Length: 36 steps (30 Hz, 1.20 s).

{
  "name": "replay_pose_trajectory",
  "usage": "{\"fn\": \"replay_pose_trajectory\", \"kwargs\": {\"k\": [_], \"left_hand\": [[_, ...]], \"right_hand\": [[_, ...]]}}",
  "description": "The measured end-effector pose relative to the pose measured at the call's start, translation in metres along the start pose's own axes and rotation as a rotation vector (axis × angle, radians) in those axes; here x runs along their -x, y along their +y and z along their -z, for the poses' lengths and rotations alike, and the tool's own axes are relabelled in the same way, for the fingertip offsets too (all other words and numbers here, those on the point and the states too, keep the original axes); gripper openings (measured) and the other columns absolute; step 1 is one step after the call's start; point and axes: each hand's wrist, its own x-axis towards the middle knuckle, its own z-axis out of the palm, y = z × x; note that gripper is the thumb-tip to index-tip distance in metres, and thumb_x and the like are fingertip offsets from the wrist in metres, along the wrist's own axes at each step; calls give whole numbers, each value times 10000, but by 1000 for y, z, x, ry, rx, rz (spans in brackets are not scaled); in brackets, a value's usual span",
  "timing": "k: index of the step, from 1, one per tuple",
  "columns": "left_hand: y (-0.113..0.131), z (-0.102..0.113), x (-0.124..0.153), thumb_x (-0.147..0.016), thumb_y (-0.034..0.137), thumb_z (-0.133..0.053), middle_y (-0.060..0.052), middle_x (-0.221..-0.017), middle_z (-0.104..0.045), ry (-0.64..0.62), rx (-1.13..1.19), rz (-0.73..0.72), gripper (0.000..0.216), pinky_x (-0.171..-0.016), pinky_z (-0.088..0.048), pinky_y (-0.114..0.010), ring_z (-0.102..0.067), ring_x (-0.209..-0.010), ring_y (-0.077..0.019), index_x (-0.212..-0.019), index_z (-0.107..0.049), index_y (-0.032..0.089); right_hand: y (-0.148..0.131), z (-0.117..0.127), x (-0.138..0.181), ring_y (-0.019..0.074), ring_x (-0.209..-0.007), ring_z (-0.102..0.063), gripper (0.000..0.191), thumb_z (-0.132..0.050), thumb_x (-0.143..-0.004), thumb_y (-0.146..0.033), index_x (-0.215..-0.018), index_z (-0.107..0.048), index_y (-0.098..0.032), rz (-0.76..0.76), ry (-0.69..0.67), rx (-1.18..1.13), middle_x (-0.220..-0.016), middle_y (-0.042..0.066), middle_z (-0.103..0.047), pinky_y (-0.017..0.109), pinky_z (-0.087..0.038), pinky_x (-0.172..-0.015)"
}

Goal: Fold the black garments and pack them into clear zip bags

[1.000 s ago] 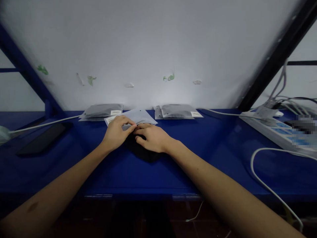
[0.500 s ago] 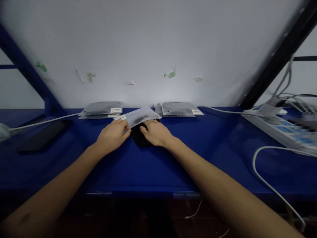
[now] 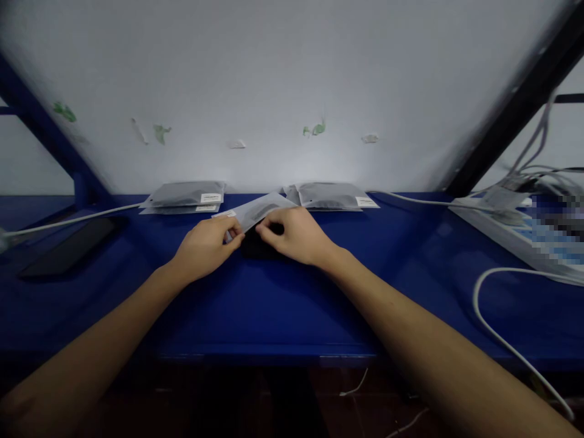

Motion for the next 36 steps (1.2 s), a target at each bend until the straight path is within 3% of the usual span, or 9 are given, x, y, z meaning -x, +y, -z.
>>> {"fn": "replay_pose_trajectory", "kwargs": {"k": [3, 5, 10, 18, 21, 26, 31, 33, 36], "left_hand": [[-1, 0, -1, -892, 244, -601, -30, -874, -711, -5, 19, 40, 91, -663, -460, -319, -645, -775, -205, -861, -684, 224], [-3, -1, -2, -887, 228, -604, -33, -857, -715, -7, 42, 35, 90, -648, -456, -316, -644, -754, -199, -844, -682, 218], [-5, -5, -3, -885, 221, -604, -43, -840, -710, 4, 99, -26, 90, -657, -461, -317, -634, -732, -193, -855, -688, 213], [4, -6, -1, -879, 220, -587, -27, -800, -692, -11, 185, -85, 105, -665, -457, -317, -624, -741, -186, -865, -691, 210], [3, -9, -1, -880, 210, -577, -27, -800, -685, 21, 199, -125, 108, -665, -462, -315, -619, -738, -179, -885, -685, 205], [-7, -11, -5, -903, 198, -546, -41, -968, -677, 74, 137, -83, 192, -735, -489, -326, -622, -781, -184, -1019, -697, 224], [-12, -7, -5, -898, 147, -522, -49, -983, -651, 107, 60, -6, 216, -751, -489, -340, -606, -779, -188, -999, -693, 235], [-13, -7, -5, -870, 118, -515, -45, -948, -634, 98, 66, -8, 217, -750, -488, -342, -591, -766, -185, -953, -678, 234], [-15, -7, -5, -818, 92, -515, -37, -894, -609, 82, 80, -41, 212, -751, -486, -345, -571, -748, -183, -902, -651, 231]], "right_hand": [[-5, 7, 7, 213, -1002, -687, 250, -671, -871, -348, -1067, -757, -219, 177, -202, 23, -1122, 52, -755, 339, -508, -898], [-4, 4, 7, 240, -1087, -670, 325, -679, -871, -332, -1169, -730, -214, 217, -247, 91, -1208, 70, -729, 373, -502, -949], [5, -10, 2, 233, -1091, -670, 290, -540, -957, -242, -1176, -725, -198, 196, -187, 177, -1207, 83, -725, 368, -502, -942], [-2, -19, -3, 248, -871, -696, 268, -497, -972, -269, -987, -748, -174, -124, -85, 366, -963, 109, -757, 366, -490, -774], [-5, -24, -1, 257, -934, -689, 286, -464, -982, -246, -1032, -729, -153, -73, -97, 326, -1029, 131, -744, 382, -499, -823], [-7, -21, 3, 258, -1199, -602, 305, -467, -973, -233, -1160, -699, -169, 207, -141, 123, -1245, 117, -696, 403, -456, -1013], [4, 0, 2, 239, -934, -651, 299, -460, -975, -312, -932, -740, -217, 40, 144, 116, -938, 57, -744, 423, -495, -912], [17, 4, 1, 273, -1054, -617, 247, -503, -922, -254, -1006, -731, -211, -15, 200, 169, -1031, 76, -729, 457, -465, -979], [38, 5, 2, 298, -1191, -562, 422, -566, -818, -177, -1229, -660, -180, -64, 76, 216, -1239, 120, -653, 461, -430, -1050]]}}
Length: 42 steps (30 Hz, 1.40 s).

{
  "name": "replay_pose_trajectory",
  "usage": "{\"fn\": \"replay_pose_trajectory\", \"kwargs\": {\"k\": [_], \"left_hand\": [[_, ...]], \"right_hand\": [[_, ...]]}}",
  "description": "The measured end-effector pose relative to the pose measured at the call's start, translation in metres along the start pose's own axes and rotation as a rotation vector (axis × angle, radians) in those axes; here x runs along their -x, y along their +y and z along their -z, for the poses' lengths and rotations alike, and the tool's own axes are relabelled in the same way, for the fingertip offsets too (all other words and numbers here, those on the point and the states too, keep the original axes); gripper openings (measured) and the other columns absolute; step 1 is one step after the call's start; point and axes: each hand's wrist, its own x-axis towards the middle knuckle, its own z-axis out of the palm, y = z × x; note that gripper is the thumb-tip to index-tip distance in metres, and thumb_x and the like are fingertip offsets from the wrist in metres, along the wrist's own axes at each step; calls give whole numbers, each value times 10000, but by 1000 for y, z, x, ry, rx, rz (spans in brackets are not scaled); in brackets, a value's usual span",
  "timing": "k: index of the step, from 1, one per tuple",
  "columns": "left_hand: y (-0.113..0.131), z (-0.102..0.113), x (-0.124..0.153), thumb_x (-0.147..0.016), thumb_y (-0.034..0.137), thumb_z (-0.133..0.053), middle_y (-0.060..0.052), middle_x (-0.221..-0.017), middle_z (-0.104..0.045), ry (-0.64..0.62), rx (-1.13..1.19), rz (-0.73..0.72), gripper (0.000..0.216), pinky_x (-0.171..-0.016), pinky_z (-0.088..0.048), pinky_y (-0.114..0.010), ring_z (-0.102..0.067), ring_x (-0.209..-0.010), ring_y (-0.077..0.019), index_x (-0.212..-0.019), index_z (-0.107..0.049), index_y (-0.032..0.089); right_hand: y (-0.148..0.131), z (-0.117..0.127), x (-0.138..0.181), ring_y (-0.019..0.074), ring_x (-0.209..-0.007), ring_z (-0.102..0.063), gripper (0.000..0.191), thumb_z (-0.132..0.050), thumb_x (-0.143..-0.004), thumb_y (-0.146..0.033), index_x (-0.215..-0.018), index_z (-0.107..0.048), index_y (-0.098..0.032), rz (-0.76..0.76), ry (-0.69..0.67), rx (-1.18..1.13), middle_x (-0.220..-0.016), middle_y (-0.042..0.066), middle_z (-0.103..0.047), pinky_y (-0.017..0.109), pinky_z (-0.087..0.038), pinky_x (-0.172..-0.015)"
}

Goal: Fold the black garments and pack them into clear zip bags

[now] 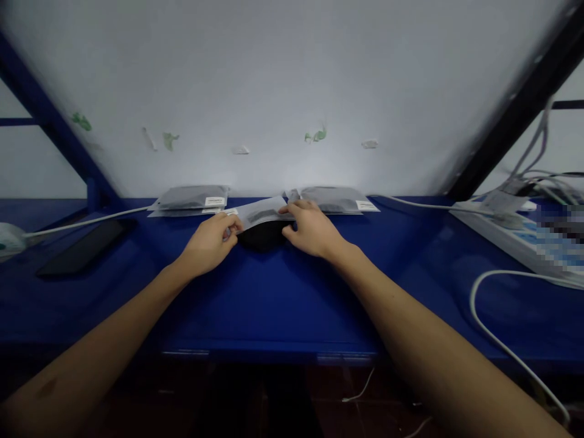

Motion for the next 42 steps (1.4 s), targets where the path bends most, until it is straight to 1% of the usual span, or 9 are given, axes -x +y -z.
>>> {"fn": "replay_pose_trajectory", "kwargs": {"k": [3, 7, 10, 14, 22, 28, 31, 36, 42], "left_hand": [[-2, 2, -2, -788, 71, -500, -44, -895, -610, 13, 1, 0, 221, -758, -479, -351, -572, -769, -190, -867, -636, 226], [3, 7, -2, -762, 73, -505, -51, -929, -623, -4, 3, 83, 218, -776, -478, -355, -599, -840, -209, -851, -633, 226], [15, 8, 3, -824, 262, -578, -77, -1028, -620, -70, -18, 115, 139, -836, -489, -413, -610, -971, -273, -946, -635, 231], [28, 4, 11, -794, 555, -658, -133, -1147, -557, -92, -146, 52, 466, -899, -474, -510, -567, -1079, -365, -1105, -573, 218], [24, 4, 5, -844, 218, -615, -103, -1086, -552, -47, -146, 214, 210, -767, -500, -434, -612, -852, -267, -1027, -513, 203], [23, 3, 4, -790, 12, -526, -89, -1050, -580, 44, -129, 232, 276, -783, -472, -421, -597, -865, -251, -978, -516, 214], [21, 1, 3, -810, 72, -571, -79, -1033, -582, 20, -108, 171, 206, -789, -470, -424, -592, -850, -243, -953, -531, 216], [19, 3, 6, -835, 267, -632, -70, -1129, -561, -84, -20, -107, 261, -979, -428, -500, -519, -1117, -308, -1089, -578, 238], [16, 7, 10, -767, 123, -556, -59, -1271, -537, -201, 56, -237, 475, -1033, -420, -501, -512, -1188, -293, -1218, -546, 270]], "right_hand": [[12, -5, 1, 267, -1090, -613, 516, -571, -798, -152, -1314, -601, -145, -20, -93, -2, -1275, 157, -607, 412, -473, -999], [11, -5, -1, 224, -889, -637, 386, -548, -808, -131, -1179, -654, -121, -29, -67, -13, -1137, 151, -644, 373, -513, -893], [7, -2, -2, 202, -808, -624, 280, -558, -796, -134, -1050, -675, -146, -54, -55, 3, -1023, 114, -666, 357, -515, -840], [2, 2, -3, 205, -786, -610, 190, -569, -785, -145, -948, -665, -166, -58, -29, 23, -944, 97, -677, 351, -506, -787], [-2, 6, -3, 211, -773, -604, 121, -564, -779, -167, -856, -656, -185, -138, -40, 74, -892, 89, -688, 351, -469, -742], [-10, 9, 0, 211, -751, -601, 120, -568, -791, -189, -865, -661, -198, -179, -45, 101, -878, 87, -706, 344, -452, -695], [-9, 9, 0, 218, -743, -608, 112, -565, -801, -212, -851, -665, -201, -200, -31, 127, -865, 90, -718, 344, -447, -665], [5, 7, -1, 243, -830, -661, 201, -518, -859, -223, -936, -702, -198, -307, 24, 184, -941, 98, -747, 340, -462, -717], [18, 4, -4, 257, -893, -682, 288, -499, -880, -222, -1033, -741, -188, -394, -20, 108, -981, 127, -756, 342, -472, -779]]}}
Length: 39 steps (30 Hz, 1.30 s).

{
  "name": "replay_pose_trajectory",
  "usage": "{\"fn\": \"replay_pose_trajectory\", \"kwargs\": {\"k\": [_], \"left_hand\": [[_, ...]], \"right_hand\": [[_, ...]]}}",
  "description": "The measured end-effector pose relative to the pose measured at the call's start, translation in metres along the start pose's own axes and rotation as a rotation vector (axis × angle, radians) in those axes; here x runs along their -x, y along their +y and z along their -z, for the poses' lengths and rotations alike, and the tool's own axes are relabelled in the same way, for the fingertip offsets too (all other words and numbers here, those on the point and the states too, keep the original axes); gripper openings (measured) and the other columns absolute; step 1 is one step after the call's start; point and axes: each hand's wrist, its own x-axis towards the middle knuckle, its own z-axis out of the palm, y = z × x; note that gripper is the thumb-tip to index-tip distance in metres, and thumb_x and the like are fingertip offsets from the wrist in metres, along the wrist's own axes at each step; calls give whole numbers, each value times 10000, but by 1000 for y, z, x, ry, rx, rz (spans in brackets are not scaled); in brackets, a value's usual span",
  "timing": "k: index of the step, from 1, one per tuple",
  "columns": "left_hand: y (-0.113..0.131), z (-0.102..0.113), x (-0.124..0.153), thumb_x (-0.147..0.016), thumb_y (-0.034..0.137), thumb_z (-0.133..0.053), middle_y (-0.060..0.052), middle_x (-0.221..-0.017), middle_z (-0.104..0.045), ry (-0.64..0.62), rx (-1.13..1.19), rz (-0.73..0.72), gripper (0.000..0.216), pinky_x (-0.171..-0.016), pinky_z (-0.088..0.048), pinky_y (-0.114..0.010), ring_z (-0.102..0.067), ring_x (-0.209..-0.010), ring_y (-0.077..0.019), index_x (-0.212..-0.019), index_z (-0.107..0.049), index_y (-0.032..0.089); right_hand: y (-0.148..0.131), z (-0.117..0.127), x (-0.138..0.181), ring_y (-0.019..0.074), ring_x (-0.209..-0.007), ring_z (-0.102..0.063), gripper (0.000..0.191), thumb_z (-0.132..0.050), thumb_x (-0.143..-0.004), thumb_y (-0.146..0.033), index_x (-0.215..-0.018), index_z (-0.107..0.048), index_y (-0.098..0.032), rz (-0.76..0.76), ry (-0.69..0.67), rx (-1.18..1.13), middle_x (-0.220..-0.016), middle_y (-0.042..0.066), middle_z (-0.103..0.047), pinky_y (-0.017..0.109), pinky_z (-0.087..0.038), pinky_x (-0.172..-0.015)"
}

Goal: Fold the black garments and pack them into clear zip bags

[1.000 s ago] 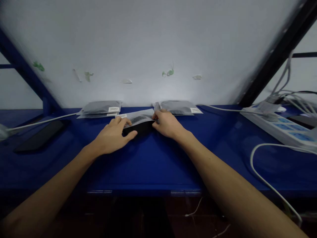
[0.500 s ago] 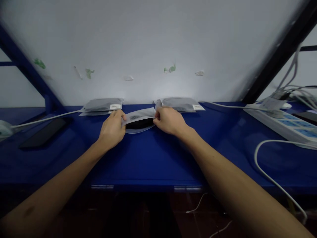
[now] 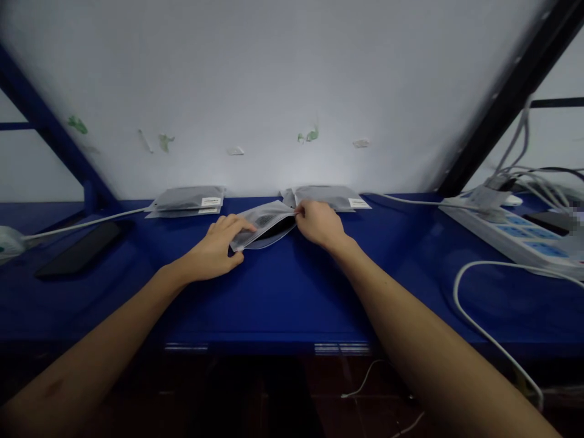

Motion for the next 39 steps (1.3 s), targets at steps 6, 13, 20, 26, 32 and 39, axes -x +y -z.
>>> {"fn": "replay_pose_trajectory", "kwargs": {"k": [6, 13, 20, 26, 32, 39], "left_hand": [[-5, 0, -3, -828, 148, -535, -51, -1019, -610, 160, 39, -27, 148, -810, -496, -382, -601, -858, -200, -954, -563, 221], [-4, -5, -6, -899, 201, -572, -41, -973, -654, 254, 112, -49, 21, -836, -497, -370, -628, -890, -196, -881, -565, 209], [-1, -8, -8, -855, 105, -569, -20, -880, -670, 326, 145, -60, 93, -779, -494, -338, -629, -832, -187, -853, -577, 197], [1, -10, -9, -867, 48, -508, -17, -866, -668, 394, 192, -65, 162, -785, -507, -333, -630, -824, -181, -860, -562, 200], [3, -11, -11, -899, 52, -472, -23, -881, -651, 482, 229, -129, 177, -772, -510, -328, -615, -813, -168, -846, -500, 218], [1, -7, -11, -942, 92, -470, -34, -976, -663, 694, 170, -136, 148, -847, -520, -346, -636, -924, -180, -894, -477, 232]], "right_hand": [[1, -1, 0, 263, -899, -653, 300, -490, -879, -208, -1021, -752, -182, 29, 21, 17, -941, 124, -745, 377, -468, -799], [-20, 7, 14, 303, -1059, -548, 262, -524, -888, -244, -1055, -719, -195, 451, 327, -116, -1034, 104, -703, 455, -463, -898], [-55, 9, 35, 242, -929, -554, 182, -557, -938, -311, -1000, -681, -193, 887, 220, -156, -979, 87, -688, 408, -457, -852], [-53, -1, 31, 239, -913, -561, 163, -495, -983, -239, -994, -651, -193, 841, 228, -114, -970, 93, -693, 397, -448, -818], [-52, 2, 31, 234, -904, -574, 112, -534, -966, -269, -929, -625, -215, 756, 256, -143, -958, 70, -697, 391, -437, -825], [-43, 4, 24, 258, -956, -548, 79, -566, -895, -201, -907, -640, -225, 665, 375, 29, -951, 71, -693, 399, -398, -844]]}}
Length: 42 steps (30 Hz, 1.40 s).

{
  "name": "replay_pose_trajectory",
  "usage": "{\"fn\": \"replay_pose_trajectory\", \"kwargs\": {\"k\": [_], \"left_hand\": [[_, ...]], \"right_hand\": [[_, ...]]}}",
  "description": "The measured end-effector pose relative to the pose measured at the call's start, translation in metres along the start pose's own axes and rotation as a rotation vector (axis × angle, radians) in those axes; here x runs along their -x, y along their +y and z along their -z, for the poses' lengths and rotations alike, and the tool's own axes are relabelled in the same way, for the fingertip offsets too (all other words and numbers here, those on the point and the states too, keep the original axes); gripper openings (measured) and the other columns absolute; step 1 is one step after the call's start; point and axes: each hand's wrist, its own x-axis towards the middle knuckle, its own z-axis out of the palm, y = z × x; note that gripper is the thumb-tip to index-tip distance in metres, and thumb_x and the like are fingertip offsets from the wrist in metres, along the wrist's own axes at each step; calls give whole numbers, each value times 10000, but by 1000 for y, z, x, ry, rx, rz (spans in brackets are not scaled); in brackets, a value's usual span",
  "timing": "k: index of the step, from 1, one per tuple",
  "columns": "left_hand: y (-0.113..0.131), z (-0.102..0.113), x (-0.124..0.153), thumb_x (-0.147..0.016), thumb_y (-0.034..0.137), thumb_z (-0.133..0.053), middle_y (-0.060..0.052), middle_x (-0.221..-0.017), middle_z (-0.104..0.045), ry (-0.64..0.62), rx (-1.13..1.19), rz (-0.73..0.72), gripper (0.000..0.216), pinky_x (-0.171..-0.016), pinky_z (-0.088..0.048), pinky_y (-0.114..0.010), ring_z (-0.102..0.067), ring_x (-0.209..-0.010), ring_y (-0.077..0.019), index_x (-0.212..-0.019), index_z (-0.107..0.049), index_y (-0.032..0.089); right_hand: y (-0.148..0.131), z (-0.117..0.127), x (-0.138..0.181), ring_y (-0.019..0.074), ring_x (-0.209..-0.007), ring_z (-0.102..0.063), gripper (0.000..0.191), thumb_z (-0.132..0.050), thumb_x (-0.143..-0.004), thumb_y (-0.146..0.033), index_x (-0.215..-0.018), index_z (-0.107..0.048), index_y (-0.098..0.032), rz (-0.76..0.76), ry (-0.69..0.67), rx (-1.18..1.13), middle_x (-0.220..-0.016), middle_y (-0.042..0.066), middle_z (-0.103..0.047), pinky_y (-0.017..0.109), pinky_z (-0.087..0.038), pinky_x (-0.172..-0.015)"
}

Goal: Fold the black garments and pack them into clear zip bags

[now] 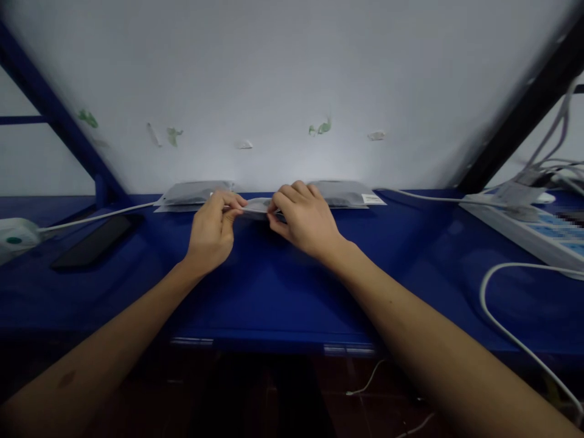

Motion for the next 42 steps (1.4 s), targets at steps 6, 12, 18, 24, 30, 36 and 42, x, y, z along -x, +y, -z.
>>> {"fn": "replay_pose_trajectory", "kwargs": {"k": [6, 12, 18, 24, 30, 36, 42], "left_hand": [[5, 13, -5, -1020, 209, -438, -48, -1033, -670, 131, -102, 129, 103, -908, -497, -362, -640, -986, -198, -927, -427, 252], [14, 18, -3, -1018, 335, -418, -34, -905, -655, 5, -41, 50, 169, -839, -512, -353, -623, -853, -183, -886, -472, 245], [10, 18, -3, -1016, 438, -387, -74, -1184, -677, -358, -152, 59, 320, -1059, -427, -465, -592, -1156, -254, -1066, -621, 225], [-7, 14, 3, -1002, 590, -370, -68, -1569, -443, -706, -286, 284, 517, -1185, -236, -605, -297, -1498, -329, -1408, -523, 309], [-18, 10, 6, -951, 673, -415, -83, -1579, -426, -791, -325, 328, 603, -1173, -233, -635, -276, -1501, -365, -1440, -504, 333], [-13, 11, 5, -915, 687, -463, -118, -1405, -606, -723, -351, 321, 571, -1042, -395, -620, -462, -1362, -408, -1302, -635, 304], [-35, 31, -12, -972, 489, -430, -89, -839, -711, -714, -452, 187, 409, -807, -493, -399, -665, -841, -269, -816, -714, 238]], "right_hand": [[35, 0, 8, 274, -956, -571, 88, -578, -881, -222, -911, -660, -235, -240, -131, 157, -961, 78, -706, 407, -397, -841], [48, 1, 10, 240, -895, -643, 109, -607, -870, -210, -953, -676, -206, -369, -330, 108, -1025, 86, -722, 352, -442, -787], [24, -7, 9, 225, -933, -658, 129, -601, -897, -162, -995, -683, -181, -144, -409, -156, -1018, 90, -712, 332, -482, -827], [11, -6, 5, 215, -918, -655, 200, -548, -865, -101, -973, -697, -180, -114, -326, -259, -987, 81, -715, 373, -500, -880], [17, -3, 5, 242, -918, -657, 189, -528, -903, -229, -945, -710, -199, -305, -252, -150, -962, 89, -733, 391, -507, -824], [16, -1, 5, 247, -793, -667, 244, -509, -916, -339, -889, -711, -205, -584, -288, 14, -885, 107, -740, 373, -487, -694], [22, -4, 8, 260, -826, -679, 254, -506, -921, -343, -922, -718, -202, -638, -384, 33, -911, 117, -746, 351, -475, -688]]}}
